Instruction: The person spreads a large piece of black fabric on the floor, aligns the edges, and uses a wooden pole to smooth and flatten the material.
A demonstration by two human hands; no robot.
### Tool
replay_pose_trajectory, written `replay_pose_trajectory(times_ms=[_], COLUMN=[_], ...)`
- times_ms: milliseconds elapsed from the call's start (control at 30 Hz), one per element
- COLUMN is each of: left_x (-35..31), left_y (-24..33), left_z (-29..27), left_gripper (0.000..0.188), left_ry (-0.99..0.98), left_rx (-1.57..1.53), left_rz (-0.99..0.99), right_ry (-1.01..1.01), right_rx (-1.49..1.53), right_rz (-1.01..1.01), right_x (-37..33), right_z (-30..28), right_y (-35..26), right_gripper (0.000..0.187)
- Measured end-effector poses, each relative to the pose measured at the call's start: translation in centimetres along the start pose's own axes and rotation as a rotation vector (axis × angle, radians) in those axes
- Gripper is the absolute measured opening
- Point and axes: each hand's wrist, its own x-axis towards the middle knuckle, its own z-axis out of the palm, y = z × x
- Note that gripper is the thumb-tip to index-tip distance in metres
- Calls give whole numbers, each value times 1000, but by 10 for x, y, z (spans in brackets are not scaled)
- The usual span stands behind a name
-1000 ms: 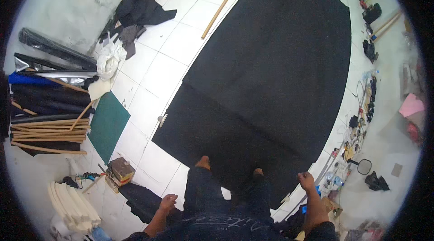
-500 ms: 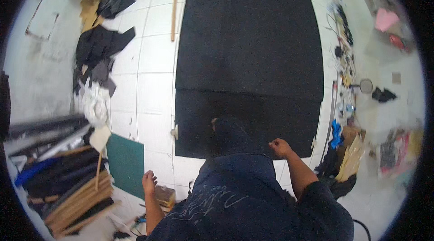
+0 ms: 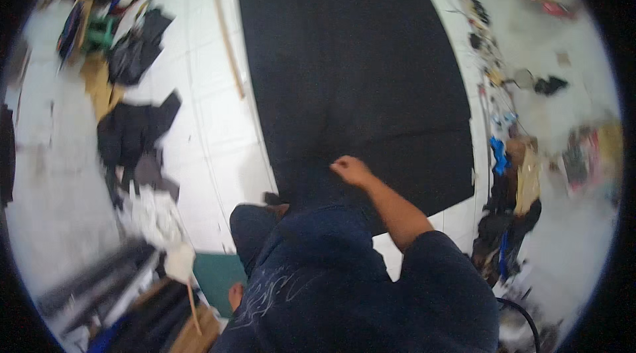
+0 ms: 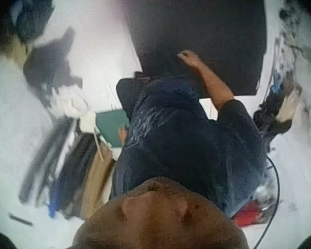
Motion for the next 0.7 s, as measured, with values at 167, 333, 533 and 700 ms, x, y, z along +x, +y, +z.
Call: replay_pose_trajectory(times_ms=[167,333,533,700], left_x=[195,327,432,391], left_y=[-39,175,340,399], left_z=[-92,-177,-235,-196], left_gripper=[39,37,38,32], left_ry=[-255,-276,-574,-857], left_rx=[282,487,729,1001], left_rz=[178,454,801,1035], right_ry=[78,152,262,295], right_rx=[40,68,21,308], right_rz=[-127,172,-78,-47], right_x=[45,-15,-60,-98], right_z=[80,165,310,396], right_y=[-135,-177,-271,-302], right_gripper=[46,46,57,56])
